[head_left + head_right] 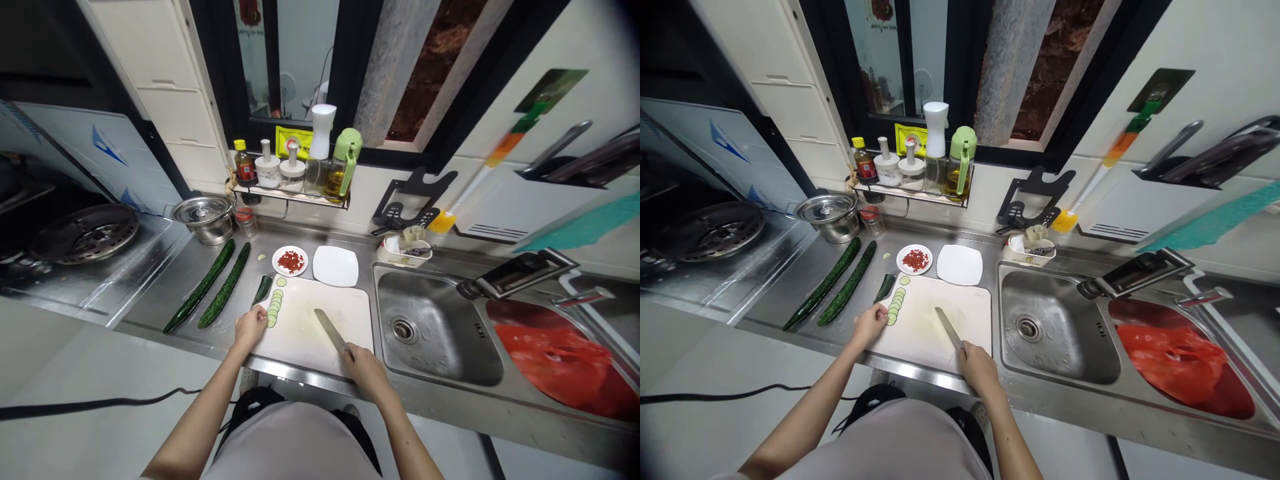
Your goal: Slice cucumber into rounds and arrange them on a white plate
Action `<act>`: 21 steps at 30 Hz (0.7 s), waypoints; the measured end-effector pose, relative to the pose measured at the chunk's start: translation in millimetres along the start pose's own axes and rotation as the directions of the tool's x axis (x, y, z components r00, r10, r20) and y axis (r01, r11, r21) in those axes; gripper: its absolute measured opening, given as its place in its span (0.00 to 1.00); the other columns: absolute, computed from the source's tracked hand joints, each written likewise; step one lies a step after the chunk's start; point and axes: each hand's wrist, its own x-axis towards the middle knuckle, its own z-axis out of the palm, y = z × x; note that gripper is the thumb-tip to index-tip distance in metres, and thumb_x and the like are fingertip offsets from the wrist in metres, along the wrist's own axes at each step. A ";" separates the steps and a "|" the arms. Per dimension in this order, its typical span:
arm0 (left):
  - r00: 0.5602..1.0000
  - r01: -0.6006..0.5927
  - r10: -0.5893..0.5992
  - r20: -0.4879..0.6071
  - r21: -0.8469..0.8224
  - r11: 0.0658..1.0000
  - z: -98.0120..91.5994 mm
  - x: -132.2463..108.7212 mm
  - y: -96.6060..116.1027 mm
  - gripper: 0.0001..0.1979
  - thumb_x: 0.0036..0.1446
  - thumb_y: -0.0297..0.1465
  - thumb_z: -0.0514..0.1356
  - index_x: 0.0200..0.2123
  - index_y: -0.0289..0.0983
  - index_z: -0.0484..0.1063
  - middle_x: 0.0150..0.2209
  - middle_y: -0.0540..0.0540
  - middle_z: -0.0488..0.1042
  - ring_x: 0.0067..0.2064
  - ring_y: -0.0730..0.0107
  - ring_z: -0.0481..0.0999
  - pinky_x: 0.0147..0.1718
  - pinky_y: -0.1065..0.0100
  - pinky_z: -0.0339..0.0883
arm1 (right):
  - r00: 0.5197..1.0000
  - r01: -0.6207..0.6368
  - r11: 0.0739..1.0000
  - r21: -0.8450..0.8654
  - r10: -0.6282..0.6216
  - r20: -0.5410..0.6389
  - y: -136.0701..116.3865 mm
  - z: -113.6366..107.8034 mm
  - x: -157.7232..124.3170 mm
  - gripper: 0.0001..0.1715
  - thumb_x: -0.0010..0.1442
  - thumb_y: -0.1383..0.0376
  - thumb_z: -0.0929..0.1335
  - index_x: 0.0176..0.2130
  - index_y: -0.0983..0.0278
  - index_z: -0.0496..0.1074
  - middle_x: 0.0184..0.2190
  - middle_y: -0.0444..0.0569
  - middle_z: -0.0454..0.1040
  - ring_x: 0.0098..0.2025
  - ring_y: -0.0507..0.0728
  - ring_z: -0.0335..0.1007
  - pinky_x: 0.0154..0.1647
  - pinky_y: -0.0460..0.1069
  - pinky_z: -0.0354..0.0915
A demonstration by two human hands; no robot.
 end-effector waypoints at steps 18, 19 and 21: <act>0.977 -0.103 0.136 -0.166 0.192 0.976 -3.8 51.5 71.0 0.21 0.56 0.33 0.54 0.54 0.43 0.68 0.50 0.39 0.70 0.52 0.51 0.65 0.49 0.54 0.54 | 0.999 -0.015 1.000 0.026 0.016 -0.052 13.3 8.5 1.2 0.18 0.65 0.60 0.56 0.41 0.61 0.71 0.40 0.53 0.76 0.42 0.58 0.72 0.33 0.47 0.53; 0.975 -0.105 0.144 -0.172 0.217 0.970 -3.0 54.7 74.1 0.21 0.57 0.33 0.53 0.55 0.43 0.68 0.50 0.38 0.70 0.52 0.50 0.64 0.49 0.54 0.54 | 0.998 -0.017 1.000 0.024 0.019 -0.056 14.8 9.5 1.1 0.18 0.65 0.60 0.56 0.41 0.61 0.70 0.40 0.53 0.76 0.42 0.59 0.72 0.33 0.47 0.53; 0.969 -0.118 0.169 -0.181 0.262 0.958 -1.1 60.1 78.4 0.20 0.58 0.33 0.52 0.53 0.42 0.69 0.49 0.38 0.70 0.52 0.50 0.63 0.49 0.54 0.53 | 0.998 -0.019 0.999 0.029 0.021 -0.060 17.6 11.3 0.6 0.18 0.65 0.59 0.56 0.41 0.61 0.70 0.40 0.53 0.76 0.42 0.58 0.72 0.34 0.47 0.53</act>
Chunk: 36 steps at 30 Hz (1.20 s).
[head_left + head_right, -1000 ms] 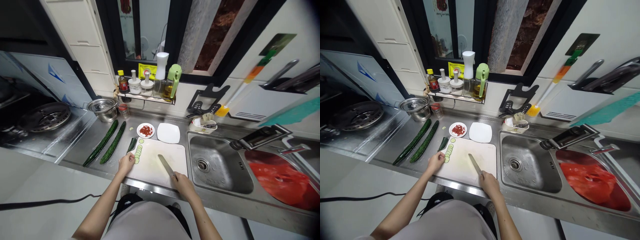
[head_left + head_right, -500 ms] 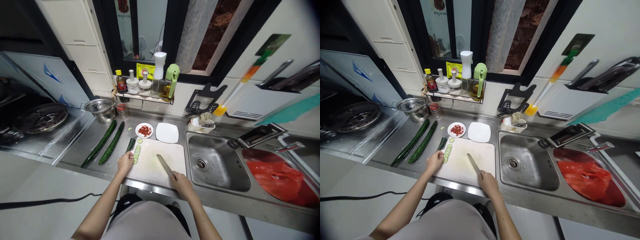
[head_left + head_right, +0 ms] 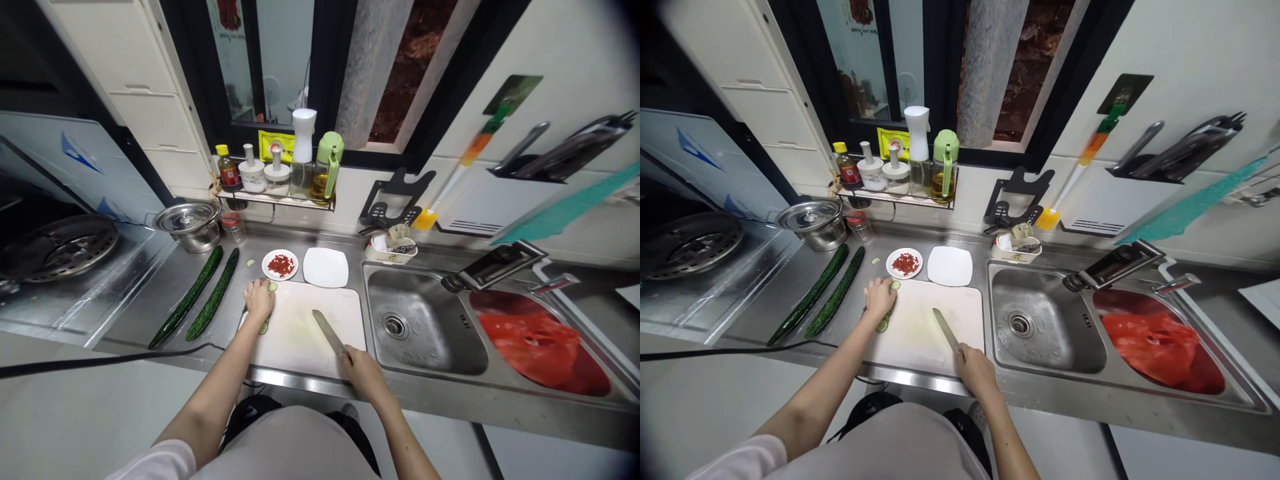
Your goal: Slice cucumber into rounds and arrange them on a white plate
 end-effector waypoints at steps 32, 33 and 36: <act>0.935 -0.129 0.218 0.280 -0.306 0.943 -0.6 0.4 20.5 0.10 0.55 0.31 0.55 0.38 0.42 0.75 0.38 0.49 0.79 0.43 0.65 0.74 0.49 0.61 0.54 | 0.999 -0.046 0.999 0.028 0.046 -0.007 3.4 -0.3 -5.8 0.17 0.65 0.61 0.57 0.43 0.61 0.71 0.39 0.51 0.76 0.42 0.56 0.71 0.33 0.46 0.53; 0.911 -0.161 0.262 0.317 -0.311 0.937 0.0 -2.3 23.7 0.09 0.54 0.31 0.56 0.37 0.41 0.75 0.37 0.49 0.79 0.42 0.65 0.75 0.49 0.62 0.54 | 0.999 -0.047 0.998 0.032 0.047 -0.013 3.6 -0.7 -6.7 0.17 0.65 0.61 0.57 0.43 0.61 0.71 0.39 0.51 0.76 0.42 0.56 0.71 0.33 0.46 0.53; 0.817 -0.281 0.398 0.418 -0.313 0.907 2.7 -10.5 34.2 0.08 0.52 0.29 0.57 0.32 0.42 0.76 0.36 0.49 0.79 0.41 0.65 0.74 0.51 0.61 0.53 | 0.999 -0.046 0.998 0.039 0.047 -0.026 4.9 -0.3 -8.4 0.16 0.65 0.60 0.57 0.42 0.61 0.71 0.38 0.50 0.76 0.41 0.56 0.70 0.34 0.46 0.53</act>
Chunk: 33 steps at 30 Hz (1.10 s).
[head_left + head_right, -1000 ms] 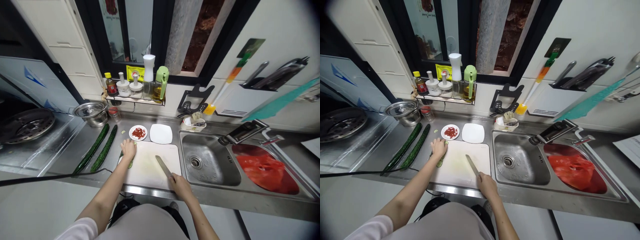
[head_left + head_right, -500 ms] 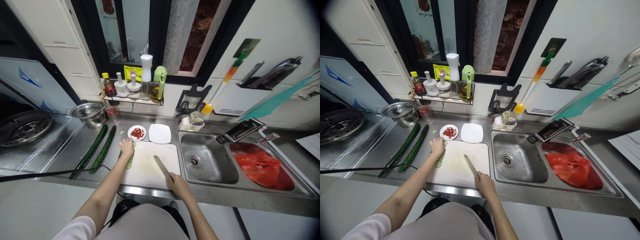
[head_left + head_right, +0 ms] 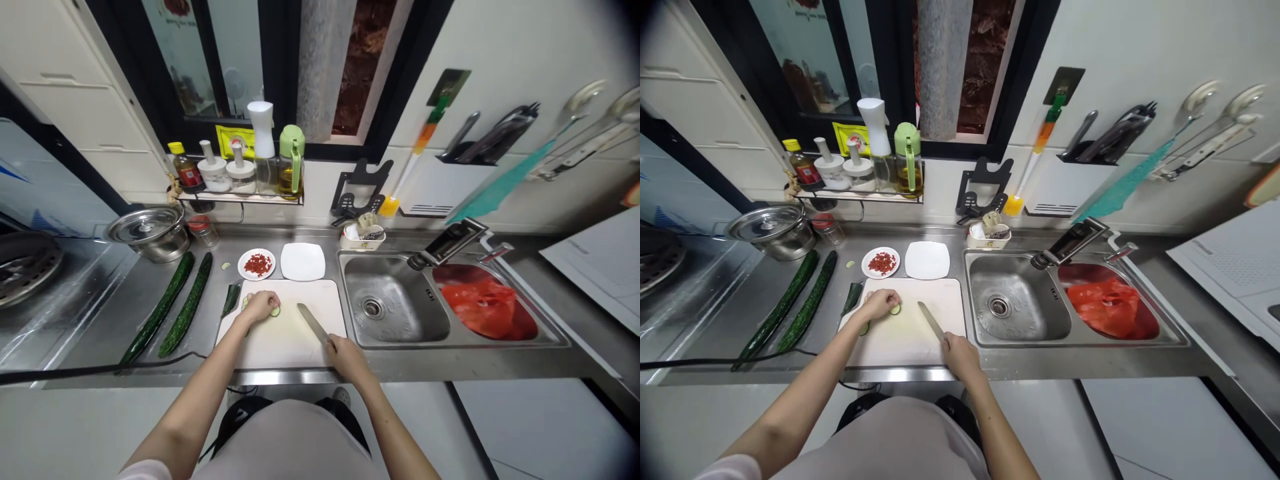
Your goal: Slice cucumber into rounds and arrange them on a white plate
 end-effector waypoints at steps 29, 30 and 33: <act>0.995 -0.029 0.043 -0.086 0.165 0.986 45.8 -37.3 -4.0 0.15 0.53 0.38 0.61 0.45 0.45 0.73 0.46 0.45 0.71 0.52 0.56 0.66 0.51 0.57 0.53 | 0.993 0.099 0.989 -0.111 -0.092 0.069 -23.1 8.2 -16.3 0.19 0.65 0.64 0.56 0.43 0.63 0.72 0.37 0.55 0.77 0.43 0.59 0.73 0.39 0.50 0.60; 0.995 -0.024 0.039 -0.090 0.163 0.986 46.0 -37.3 -3.7 0.15 0.54 0.38 0.61 0.45 0.45 0.73 0.45 0.45 0.71 0.52 0.57 0.66 0.51 0.57 0.53 | 0.993 0.101 0.988 -0.116 -0.093 0.071 -23.0 8.4 -15.8 0.19 0.65 0.64 0.56 0.43 0.63 0.72 0.37 0.55 0.77 0.43 0.60 0.73 0.39 0.50 0.60; 0.995 -0.017 0.032 -0.095 0.157 0.987 46.0 -37.1 -3.4 0.14 0.53 0.37 0.61 0.45 0.45 0.74 0.45 0.45 0.70 0.51 0.57 0.66 0.50 0.58 0.54 | 0.992 0.104 0.985 -0.135 -0.094 0.079 -22.9 9.2 -14.6 0.18 0.65 0.64 0.56 0.43 0.63 0.72 0.38 0.56 0.77 0.43 0.60 0.73 0.40 0.50 0.61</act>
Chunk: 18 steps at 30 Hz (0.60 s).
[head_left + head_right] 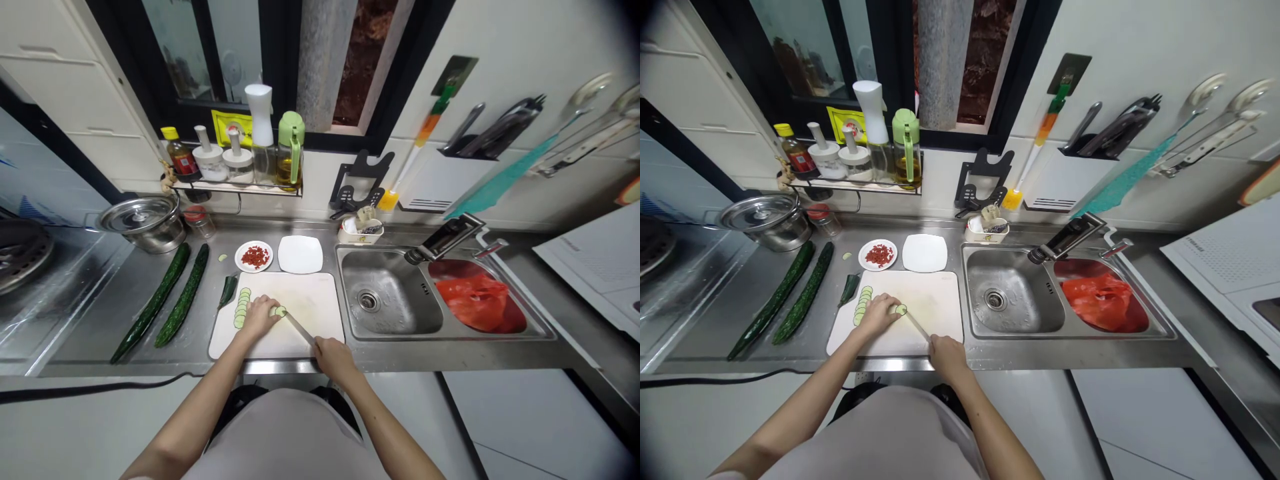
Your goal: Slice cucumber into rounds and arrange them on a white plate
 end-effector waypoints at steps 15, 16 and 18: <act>1.000 0.021 -0.021 0.013 -0.019 1.000 -0.2 0.0 1.2 0.14 0.53 0.37 0.61 0.45 0.45 0.74 0.45 0.45 0.70 0.52 0.57 0.67 0.50 0.59 0.54 | 0.997 0.062 0.994 -0.094 -0.058 0.049 7.1 -2.5 8.0 0.19 0.64 0.67 0.56 0.46 0.64 0.71 0.39 0.59 0.77 0.44 0.62 0.74 0.40 0.52 0.63; 1.000 0.023 -0.023 0.013 -0.022 1.000 0.1 0.0 0.9 0.14 0.53 0.37 0.61 0.45 0.45 0.74 0.45 0.45 0.70 0.52 0.57 0.67 0.50 0.59 0.54 | 0.997 0.067 0.993 -0.096 -0.062 0.049 7.6 -3.5 8.7 0.19 0.64 0.66 0.56 0.46 0.64 0.71 0.39 0.59 0.77 0.44 0.62 0.74 0.40 0.52 0.63; 1.000 0.024 -0.024 0.009 -0.025 0.999 0.6 0.1 0.1 0.14 0.53 0.37 0.61 0.45 0.45 0.74 0.45 0.45 0.70 0.52 0.57 0.67 0.50 0.59 0.54 | 0.996 0.077 0.992 -0.095 -0.072 0.047 8.1 -5.7 10.3 0.19 0.64 0.67 0.56 0.46 0.65 0.71 0.39 0.59 0.77 0.44 0.62 0.74 0.40 0.52 0.64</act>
